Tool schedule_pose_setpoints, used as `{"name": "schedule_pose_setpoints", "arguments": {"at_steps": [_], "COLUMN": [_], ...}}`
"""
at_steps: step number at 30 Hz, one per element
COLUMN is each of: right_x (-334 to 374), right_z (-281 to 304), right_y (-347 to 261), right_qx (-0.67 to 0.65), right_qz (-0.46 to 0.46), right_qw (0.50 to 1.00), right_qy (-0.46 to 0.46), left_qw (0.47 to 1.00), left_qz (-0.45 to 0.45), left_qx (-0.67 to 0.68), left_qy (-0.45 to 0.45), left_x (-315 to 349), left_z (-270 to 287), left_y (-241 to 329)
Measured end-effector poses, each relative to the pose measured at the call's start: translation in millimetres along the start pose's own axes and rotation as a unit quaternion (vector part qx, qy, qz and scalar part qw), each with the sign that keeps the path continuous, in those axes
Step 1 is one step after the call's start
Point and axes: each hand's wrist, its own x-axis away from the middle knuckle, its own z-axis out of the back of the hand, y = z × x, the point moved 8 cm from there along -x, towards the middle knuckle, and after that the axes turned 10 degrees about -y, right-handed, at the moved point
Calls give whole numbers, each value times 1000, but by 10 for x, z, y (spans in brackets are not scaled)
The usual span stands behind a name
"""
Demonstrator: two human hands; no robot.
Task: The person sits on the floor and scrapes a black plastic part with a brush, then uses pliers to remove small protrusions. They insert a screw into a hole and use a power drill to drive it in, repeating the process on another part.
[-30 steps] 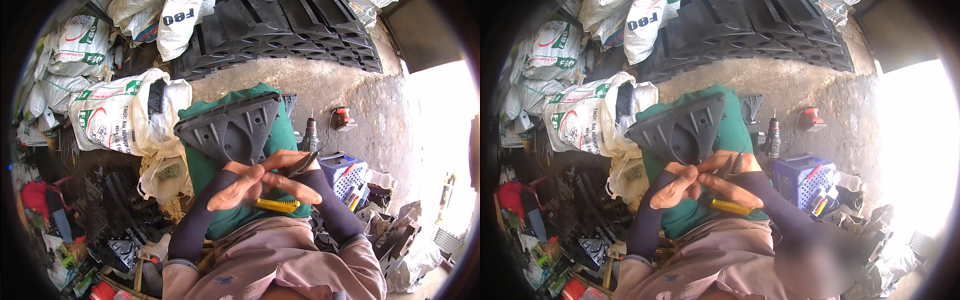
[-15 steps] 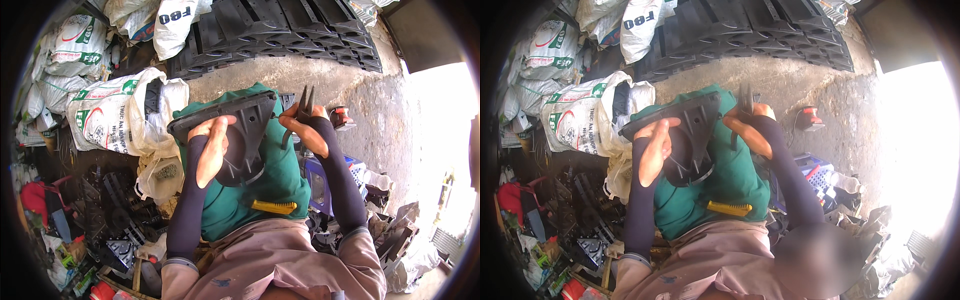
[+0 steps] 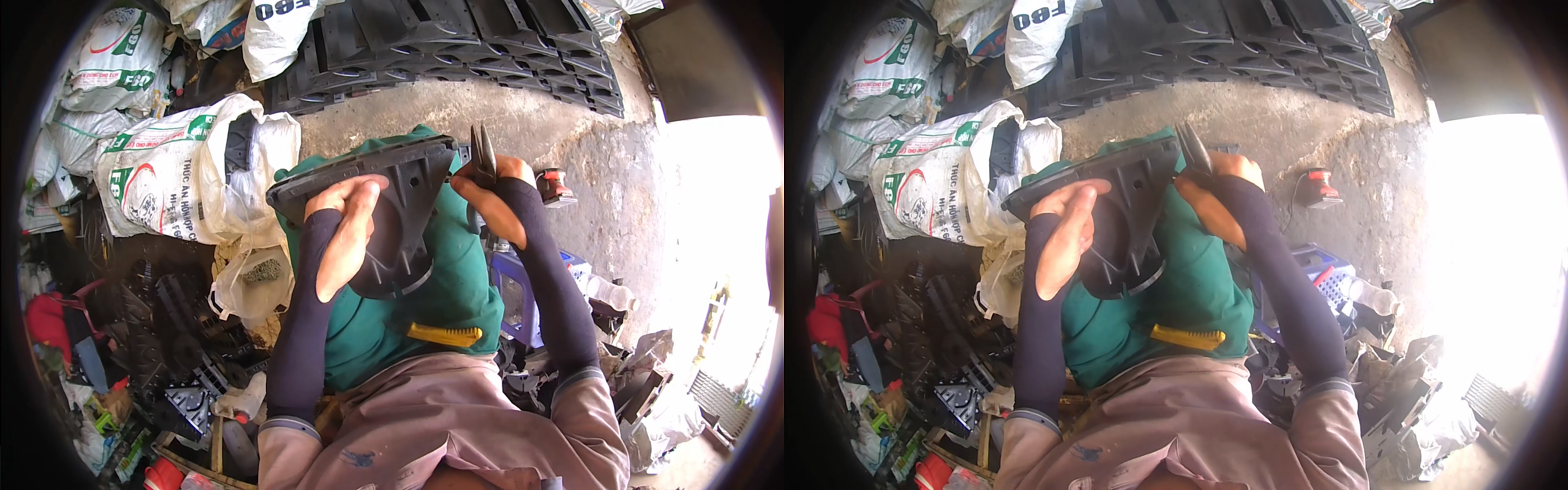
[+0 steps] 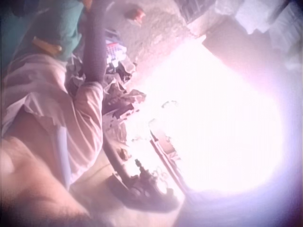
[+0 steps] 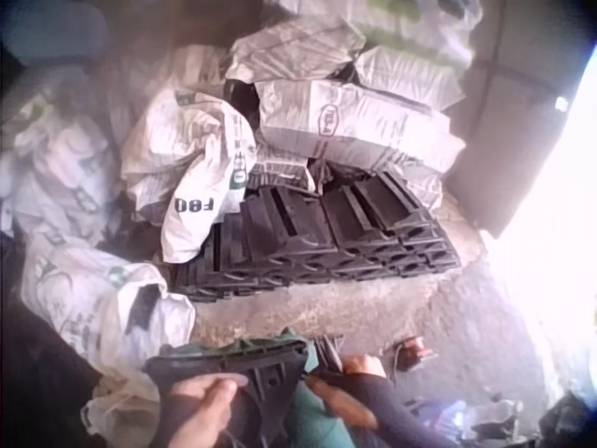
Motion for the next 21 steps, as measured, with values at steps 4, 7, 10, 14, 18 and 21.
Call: {"name": "schedule_pose_setpoints", "arguments": {"at_steps": [4, 7, 10, 14, 18, 21], "right_x": [2, -17, -48, -79, -61, -44], "right_z": [-9, -29, -20, -22, -51, -51], "right_y": [38, 38, 48, 25, -23, -3], "right_qx": [26, -22, -15, -8, -4, 9], "right_qz": [-39, -14, -12, -2, 26, 26], "right_qw": [999, 999, 999, 999, 999, 999], "right_qy": [-15, -32, -38, -40, -40, -28], "left_qw": [1000, 1000, 1000, 1000, 1000, 1000], "left_qz": [16, 16, 15, 18, 17, 16], "left_qx": [1, -16, -24, -5, -18, -25], "left_qy": [-1, 0, -2, -6, -3, -6], "left_x": [5, 11, -3, -17, -10, -16], "left_z": [23, 37, 42, 31, 28, 23], "left_y": [-8, -12, -14, -27, -13, -9]}}
